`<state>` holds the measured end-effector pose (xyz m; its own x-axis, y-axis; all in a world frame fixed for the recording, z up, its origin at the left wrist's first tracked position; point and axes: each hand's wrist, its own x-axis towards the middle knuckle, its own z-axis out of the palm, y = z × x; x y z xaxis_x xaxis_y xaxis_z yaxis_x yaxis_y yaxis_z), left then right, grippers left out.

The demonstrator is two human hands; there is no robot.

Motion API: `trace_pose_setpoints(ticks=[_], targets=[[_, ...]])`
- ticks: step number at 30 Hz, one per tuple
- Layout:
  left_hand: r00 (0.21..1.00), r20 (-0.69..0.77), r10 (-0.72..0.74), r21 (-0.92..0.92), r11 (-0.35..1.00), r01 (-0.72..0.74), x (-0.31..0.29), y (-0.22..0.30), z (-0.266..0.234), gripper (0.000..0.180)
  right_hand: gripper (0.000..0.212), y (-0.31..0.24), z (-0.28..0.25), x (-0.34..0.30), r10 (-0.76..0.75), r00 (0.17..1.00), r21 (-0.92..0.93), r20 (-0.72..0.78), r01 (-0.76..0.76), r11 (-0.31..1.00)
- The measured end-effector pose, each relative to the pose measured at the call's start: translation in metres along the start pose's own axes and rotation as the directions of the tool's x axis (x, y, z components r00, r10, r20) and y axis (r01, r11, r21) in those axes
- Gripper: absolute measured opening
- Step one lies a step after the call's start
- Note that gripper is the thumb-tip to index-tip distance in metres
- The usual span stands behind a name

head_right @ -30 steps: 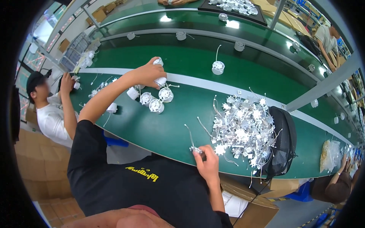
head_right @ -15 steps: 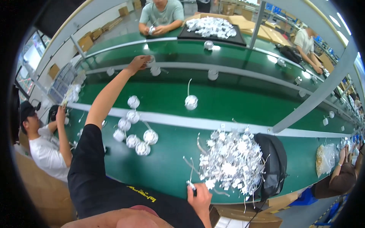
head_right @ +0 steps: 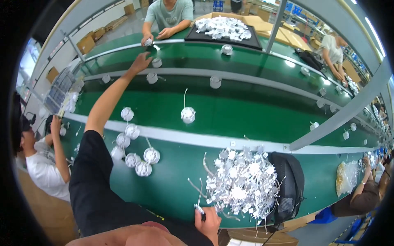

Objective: Assembling small decorative lighting components on a production line.

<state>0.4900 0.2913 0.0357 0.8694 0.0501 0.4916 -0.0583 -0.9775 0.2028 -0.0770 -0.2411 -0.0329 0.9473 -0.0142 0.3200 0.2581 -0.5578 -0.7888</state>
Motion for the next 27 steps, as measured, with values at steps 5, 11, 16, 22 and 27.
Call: trace_pose_setpoints(ticks=[5, 11, 16, 22, 27], targets=[[0.570, 0.555, 0.607, -0.439, 0.795, -0.419, -0.177, 0.212, -0.179, 0.054, 0.016, -0.003, -0.004, 0.007, -0.019, 1.000, -0.011, -0.023, 0.019, 1.000], [0.498, 0.662, 0.560, -0.298, 0.807, -0.510, -0.323, 0.231, -0.189, 0.056, 0.013, 0.003, -0.001, 0.001, -0.001, 1.000, 0.167, 0.004, 0.001, 0.986], [0.592, 0.678, 0.436, -0.274, 0.897, -0.346, -0.356, 0.269, -0.184, 0.054, 0.013, -0.007, -0.001, 0.007, 0.183, 0.982, 0.501, 0.046, -0.181, 0.846], [0.668, 0.612, 0.423, -0.438, 0.885, -0.160, -0.383, 0.284, -0.173, 0.043, 0.014, -0.028, 0.032, 0.035, 0.280, 0.959, 0.658, 0.047, -0.240, 0.714], [0.587, 0.695, 0.415, -0.606, 0.777, 0.168, -0.398, 0.287, -0.190, 0.025, 0.018, -0.030, 0.068, 0.049, 0.209, 0.978, 0.587, -0.008, -0.164, 0.793]])
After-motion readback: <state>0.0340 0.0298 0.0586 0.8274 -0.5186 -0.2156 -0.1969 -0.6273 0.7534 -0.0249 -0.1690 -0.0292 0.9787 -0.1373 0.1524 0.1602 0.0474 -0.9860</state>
